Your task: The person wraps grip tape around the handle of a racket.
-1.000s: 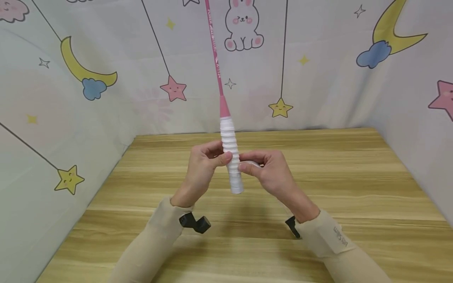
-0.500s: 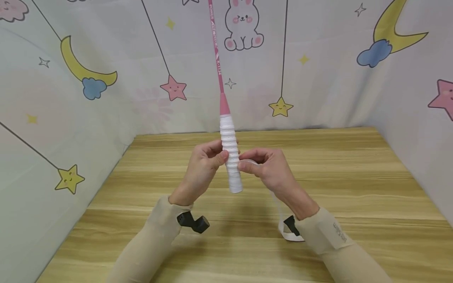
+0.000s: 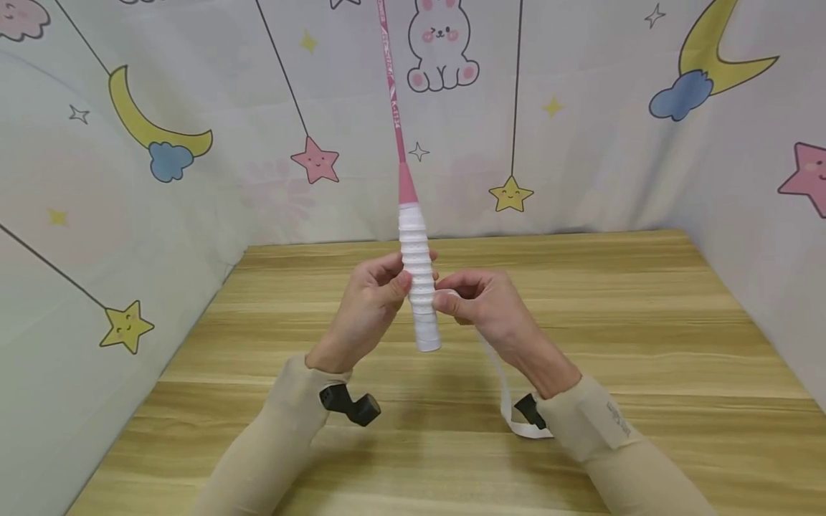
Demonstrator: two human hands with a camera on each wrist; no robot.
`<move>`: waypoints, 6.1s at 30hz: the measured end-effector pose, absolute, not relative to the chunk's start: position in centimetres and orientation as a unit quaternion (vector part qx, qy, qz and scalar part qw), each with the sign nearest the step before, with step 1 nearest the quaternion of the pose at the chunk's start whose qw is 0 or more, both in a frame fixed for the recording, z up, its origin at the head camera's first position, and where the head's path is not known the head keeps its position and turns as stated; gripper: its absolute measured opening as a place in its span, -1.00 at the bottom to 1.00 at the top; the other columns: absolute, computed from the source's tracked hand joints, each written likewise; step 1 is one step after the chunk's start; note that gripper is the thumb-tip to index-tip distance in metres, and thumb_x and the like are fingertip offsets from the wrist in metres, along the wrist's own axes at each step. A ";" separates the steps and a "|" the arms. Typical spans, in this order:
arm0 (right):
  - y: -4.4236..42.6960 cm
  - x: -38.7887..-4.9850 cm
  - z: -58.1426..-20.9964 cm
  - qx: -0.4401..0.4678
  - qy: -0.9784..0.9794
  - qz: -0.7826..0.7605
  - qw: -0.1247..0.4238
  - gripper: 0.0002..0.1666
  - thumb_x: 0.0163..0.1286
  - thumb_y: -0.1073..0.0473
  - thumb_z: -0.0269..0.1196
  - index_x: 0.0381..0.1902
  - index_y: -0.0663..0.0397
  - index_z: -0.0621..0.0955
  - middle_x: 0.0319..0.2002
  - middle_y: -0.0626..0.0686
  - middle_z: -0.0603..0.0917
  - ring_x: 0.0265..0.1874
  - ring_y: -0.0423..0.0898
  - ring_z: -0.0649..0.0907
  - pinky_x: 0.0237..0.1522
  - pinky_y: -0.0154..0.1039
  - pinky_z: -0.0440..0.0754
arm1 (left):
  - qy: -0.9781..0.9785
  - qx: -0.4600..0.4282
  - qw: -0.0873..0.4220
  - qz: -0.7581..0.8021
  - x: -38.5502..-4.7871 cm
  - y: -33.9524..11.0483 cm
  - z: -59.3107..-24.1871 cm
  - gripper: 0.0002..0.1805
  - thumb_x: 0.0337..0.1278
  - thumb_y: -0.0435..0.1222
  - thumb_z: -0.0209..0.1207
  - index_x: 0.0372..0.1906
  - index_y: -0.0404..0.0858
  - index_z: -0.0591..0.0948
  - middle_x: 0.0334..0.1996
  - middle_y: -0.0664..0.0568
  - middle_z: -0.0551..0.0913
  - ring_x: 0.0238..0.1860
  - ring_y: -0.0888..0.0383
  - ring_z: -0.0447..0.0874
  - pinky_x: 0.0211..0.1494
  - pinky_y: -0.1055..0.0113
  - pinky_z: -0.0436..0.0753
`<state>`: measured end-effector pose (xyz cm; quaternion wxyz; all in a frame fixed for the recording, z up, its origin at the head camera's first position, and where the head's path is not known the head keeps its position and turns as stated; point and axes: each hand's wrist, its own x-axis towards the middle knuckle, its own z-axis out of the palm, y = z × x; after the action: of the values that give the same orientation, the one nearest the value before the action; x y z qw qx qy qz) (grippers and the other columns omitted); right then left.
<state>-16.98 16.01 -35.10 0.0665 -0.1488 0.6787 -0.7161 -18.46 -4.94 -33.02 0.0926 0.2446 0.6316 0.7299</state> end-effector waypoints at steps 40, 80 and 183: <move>16.1 -16.6 -35.3 -0.275 0.620 -0.733 0.051 -0.68 0.60 0.28 0.33 0.00 -0.31 0.86 -0.07 -0.14 0.92 0.04 -0.23 0.85 0.16 -0.34 0.75 | 0.652 0.260 0.021 0.712 -18.9 -5.1 -33.8 -0.15 0.40 0.12 0.37 0.34 -0.60 0.58 0.20 -0.56 0.63 -0.04 0.31 0.69 0.09 0.44 0.70; 14.8 -15.7 -34.6 -0.163 0.738 -0.654 -0.001 -0.64 0.59 0.27 0.34 0.21 0.39 0.71 0.13 0.06 0.84 0.04 -0.38 0.77 0.07 -0.34 0.71 | 0.703 0.165 -0.055 0.689 -18.8 -4.5 -33.3 -0.74 0.21 -0.34 0.54 -0.07 -0.39 0.80 -0.25 0.01 0.81 -0.25 0.20 0.67 -0.09 0.36 0.67; 15.5 -16.4 -35.6 -0.276 0.651 -0.707 0.015 -0.69 0.68 0.29 0.20 0.17 0.03 0.81 -0.12 -0.27 0.89 -0.06 -0.36 0.81 0.04 -0.43 0.75 | 0.708 0.261 -0.051 0.654 -18.4 -4.5 -33.2 -0.65 0.54 -0.40 0.23 0.26 -0.50 0.67 0.02 -0.42 0.72 -0.13 0.31 0.67 0.06 0.40 0.69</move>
<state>-16.42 15.54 -35.65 0.0155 -0.2757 0.6509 -0.7072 -18.41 -4.54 -33.15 -0.0512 0.2609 0.7082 0.6540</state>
